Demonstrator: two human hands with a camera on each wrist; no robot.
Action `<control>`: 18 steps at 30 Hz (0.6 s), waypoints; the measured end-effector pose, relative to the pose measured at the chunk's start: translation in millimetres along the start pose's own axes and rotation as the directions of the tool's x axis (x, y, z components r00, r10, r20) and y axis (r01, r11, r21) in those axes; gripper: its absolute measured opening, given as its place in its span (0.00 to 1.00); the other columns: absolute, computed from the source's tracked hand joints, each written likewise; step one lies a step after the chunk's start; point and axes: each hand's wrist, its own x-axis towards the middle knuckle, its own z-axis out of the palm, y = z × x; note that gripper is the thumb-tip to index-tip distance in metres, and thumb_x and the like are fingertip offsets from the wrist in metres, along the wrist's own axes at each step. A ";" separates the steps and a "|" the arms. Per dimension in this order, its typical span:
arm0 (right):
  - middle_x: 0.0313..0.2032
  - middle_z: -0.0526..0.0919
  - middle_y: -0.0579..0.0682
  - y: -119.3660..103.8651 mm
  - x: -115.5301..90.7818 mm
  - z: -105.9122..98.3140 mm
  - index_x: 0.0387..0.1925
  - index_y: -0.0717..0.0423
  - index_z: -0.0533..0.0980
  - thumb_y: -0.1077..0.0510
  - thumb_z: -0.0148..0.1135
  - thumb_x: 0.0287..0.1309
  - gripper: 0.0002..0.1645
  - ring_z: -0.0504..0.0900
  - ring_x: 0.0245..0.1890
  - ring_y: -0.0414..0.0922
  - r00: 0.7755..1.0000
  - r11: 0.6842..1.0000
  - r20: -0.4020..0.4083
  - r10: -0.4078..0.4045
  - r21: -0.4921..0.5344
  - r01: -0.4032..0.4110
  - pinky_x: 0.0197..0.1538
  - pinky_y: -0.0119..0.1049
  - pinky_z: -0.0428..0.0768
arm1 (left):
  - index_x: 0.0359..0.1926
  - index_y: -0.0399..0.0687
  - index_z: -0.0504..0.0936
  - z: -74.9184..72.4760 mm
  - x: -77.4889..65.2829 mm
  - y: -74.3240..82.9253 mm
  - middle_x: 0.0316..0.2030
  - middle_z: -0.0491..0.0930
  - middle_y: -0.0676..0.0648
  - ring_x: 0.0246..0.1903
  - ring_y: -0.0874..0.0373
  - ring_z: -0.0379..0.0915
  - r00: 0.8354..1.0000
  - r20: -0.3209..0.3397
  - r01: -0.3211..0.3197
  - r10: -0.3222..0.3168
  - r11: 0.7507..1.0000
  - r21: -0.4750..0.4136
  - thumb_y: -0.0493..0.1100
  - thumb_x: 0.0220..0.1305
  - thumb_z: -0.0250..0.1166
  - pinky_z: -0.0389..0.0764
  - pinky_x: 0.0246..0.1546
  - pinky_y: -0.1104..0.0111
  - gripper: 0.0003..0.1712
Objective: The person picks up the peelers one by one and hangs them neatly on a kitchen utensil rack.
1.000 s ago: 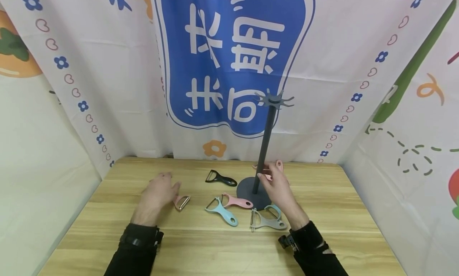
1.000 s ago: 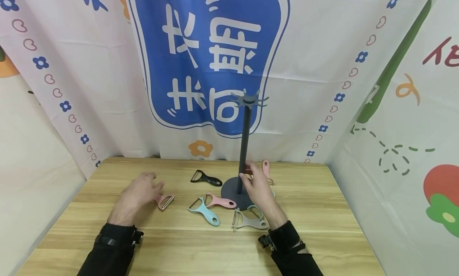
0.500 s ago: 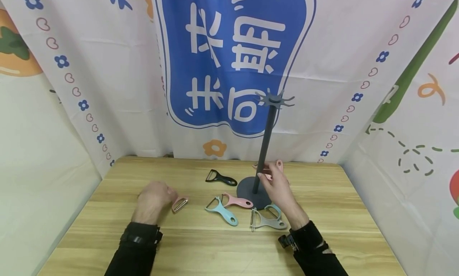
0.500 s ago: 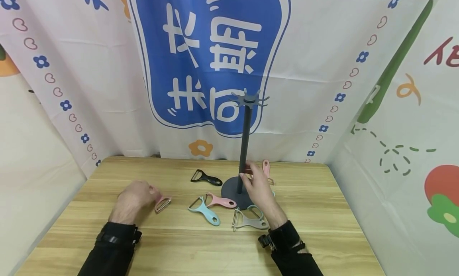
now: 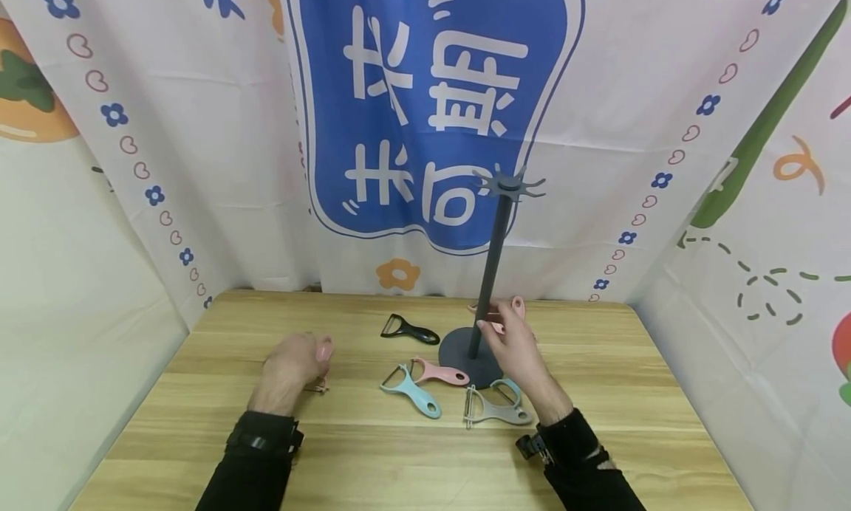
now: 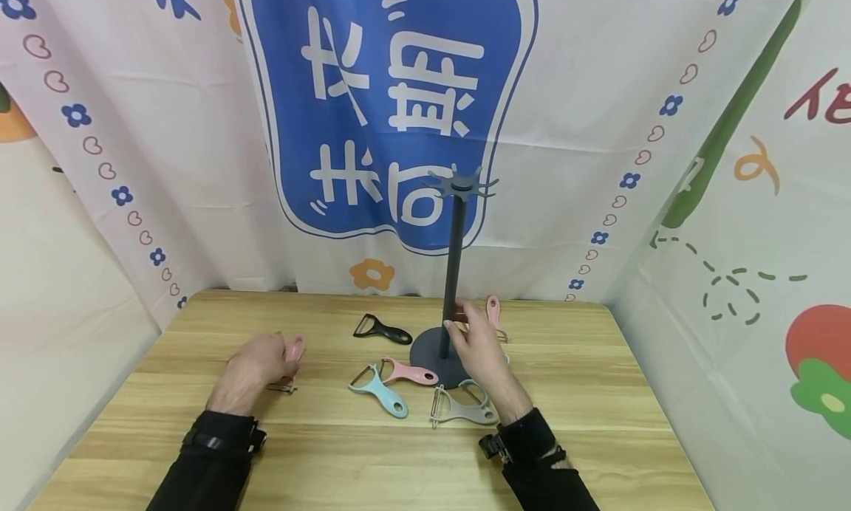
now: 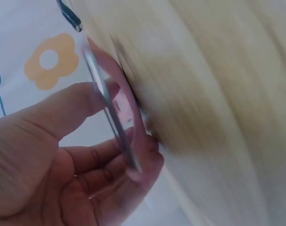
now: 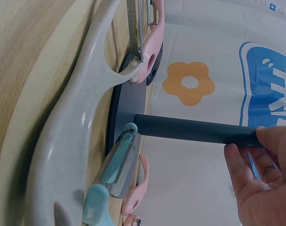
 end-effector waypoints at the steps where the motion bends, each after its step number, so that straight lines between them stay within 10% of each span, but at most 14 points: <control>1: 0.58 0.80 0.52 0.0 0.0 0.0 0.63 0.51 0.73 0.59 0.61 0.73 0.19 0.81 0.60 0.52 1.000 1.000 -0.001 -0.001 0.000 0.001 0.58 0.48 0.82 | 0.27 0.38 0.81 0.5 0.8 0.2 0.30 0.83 0.33 0.24 0.48 0.77 1.000 0.004 -0.004 0.004 1.000 -0.007 0.54 0.77 0.58 0.84 0.31 0.54 0.27; 6: 0.58 0.80 0.52 0.4 0.8 0.5 0.63 0.57 0.73 0.60 0.61 0.73 0.21 0.81 0.60 0.52 1.000 1.000 -0.003 -0.011 0.012 0.011 0.58 0.47 0.82 | 0.26 0.39 0.80 3.7 3.6 1.1 0.26 0.80 0.39 0.22 0.50 0.74 0.996 -0.053 -0.077 0.078 0.997 0.008 0.63 0.80 0.48 0.82 0.29 0.57 0.36; 18: 0.58 0.80 0.52 1.1 0.5 0.4 0.62 0.53 0.73 0.60 0.61 0.73 0.19 0.81 0.59 0.51 1.000 1.000 -0.011 -0.022 -0.002 0.022 0.57 0.47 0.82 | 0.33 0.37 0.81 5.7 7.3 3.4 0.29 0.76 0.44 0.27 0.50 0.71 0.981 -0.117 -0.155 0.158 0.987 0.034 0.49 0.76 0.60 0.77 0.29 0.59 0.20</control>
